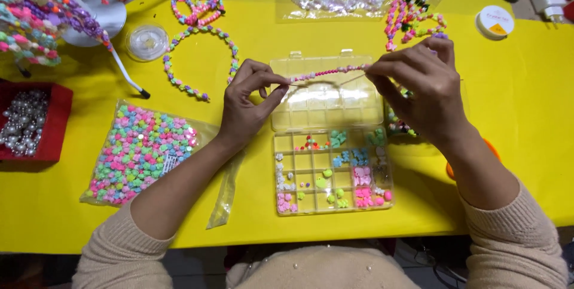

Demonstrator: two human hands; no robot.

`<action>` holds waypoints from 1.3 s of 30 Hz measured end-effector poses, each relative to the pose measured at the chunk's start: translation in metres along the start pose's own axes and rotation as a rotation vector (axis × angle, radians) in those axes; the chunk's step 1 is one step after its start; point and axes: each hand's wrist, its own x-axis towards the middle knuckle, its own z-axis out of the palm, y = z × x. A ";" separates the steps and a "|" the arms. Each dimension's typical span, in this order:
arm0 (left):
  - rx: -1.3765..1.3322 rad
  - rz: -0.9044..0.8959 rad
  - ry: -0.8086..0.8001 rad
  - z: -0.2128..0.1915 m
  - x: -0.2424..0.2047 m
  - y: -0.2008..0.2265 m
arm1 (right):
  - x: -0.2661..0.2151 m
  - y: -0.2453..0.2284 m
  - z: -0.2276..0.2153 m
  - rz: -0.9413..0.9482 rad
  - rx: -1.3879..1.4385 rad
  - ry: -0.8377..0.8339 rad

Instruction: A person is seen from an overhead perspective assembling a beaded headband by threading various colorful plastic beads onto a thin metal wire frame.

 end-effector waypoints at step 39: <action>0.169 -0.184 -0.174 0.003 0.006 -0.008 | -0.057 0.069 -0.071 0.345 -0.027 -0.655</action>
